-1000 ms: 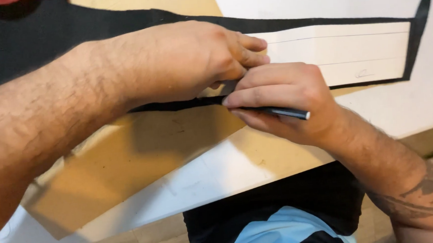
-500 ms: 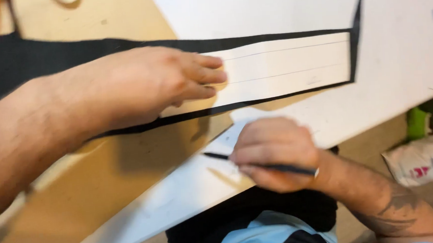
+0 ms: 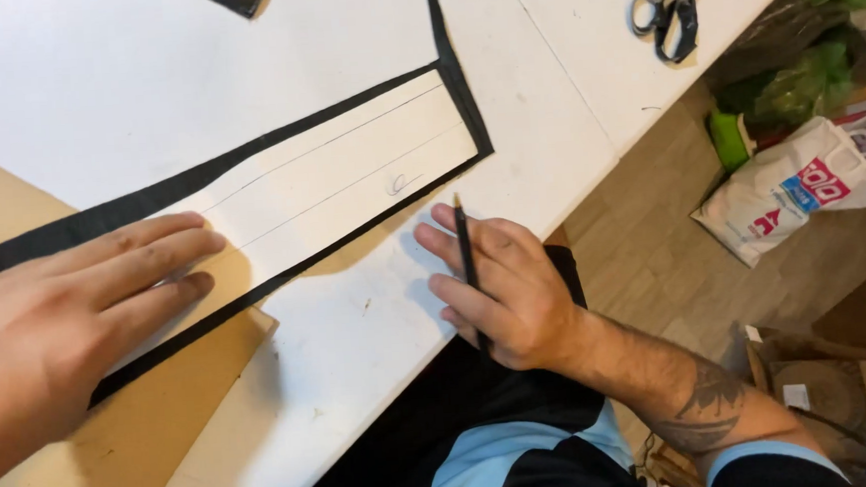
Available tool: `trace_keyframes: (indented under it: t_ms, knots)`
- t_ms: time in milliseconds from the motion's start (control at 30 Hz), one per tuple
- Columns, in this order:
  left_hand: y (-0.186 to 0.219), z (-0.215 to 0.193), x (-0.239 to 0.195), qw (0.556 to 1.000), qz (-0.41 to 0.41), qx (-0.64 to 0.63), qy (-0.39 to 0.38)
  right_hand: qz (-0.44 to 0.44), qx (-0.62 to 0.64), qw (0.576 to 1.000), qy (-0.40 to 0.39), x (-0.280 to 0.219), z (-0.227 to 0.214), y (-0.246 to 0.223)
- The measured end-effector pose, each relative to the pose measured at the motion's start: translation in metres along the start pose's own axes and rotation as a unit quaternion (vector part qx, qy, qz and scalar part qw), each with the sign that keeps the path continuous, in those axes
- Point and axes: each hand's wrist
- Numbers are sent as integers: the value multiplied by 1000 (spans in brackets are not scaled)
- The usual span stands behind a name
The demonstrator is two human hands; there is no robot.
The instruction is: Tracing a rectangular template onto a leather strip using a pen and then measuring the strip with a tape measure.
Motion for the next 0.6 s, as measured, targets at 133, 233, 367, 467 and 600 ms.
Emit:
trace_keyframes:
  t_ms: [133, 233, 367, 467, 600]
  knots:
    - [2, 1, -1, 999, -24, 16, -24, 59, -52, 996, -52, 15, 2, -2]
    - [7, -4, 5, 999, -17, 22, -20, 39, -67, 992, -99, 34, 0, 0]
    - [7, -6, 5, 998, -19, 36, -42, -28, -96, 981, -167, 53, 6, -1]
    - [5, -7, 7, 999, -2, 31, -35, -60, -93, 979, -171, 65, 12, 0]
    - [10, -10, 8, 998, -21, 37, -45, -51, -152, 971, -180, 67, 21, 4]
Point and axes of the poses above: each hand's wrist, its own x-axis towards the middle knuckle, its own z-axis out of the palm, y = z × x, and after that the axes turned 4 degrees about -x, right-handed
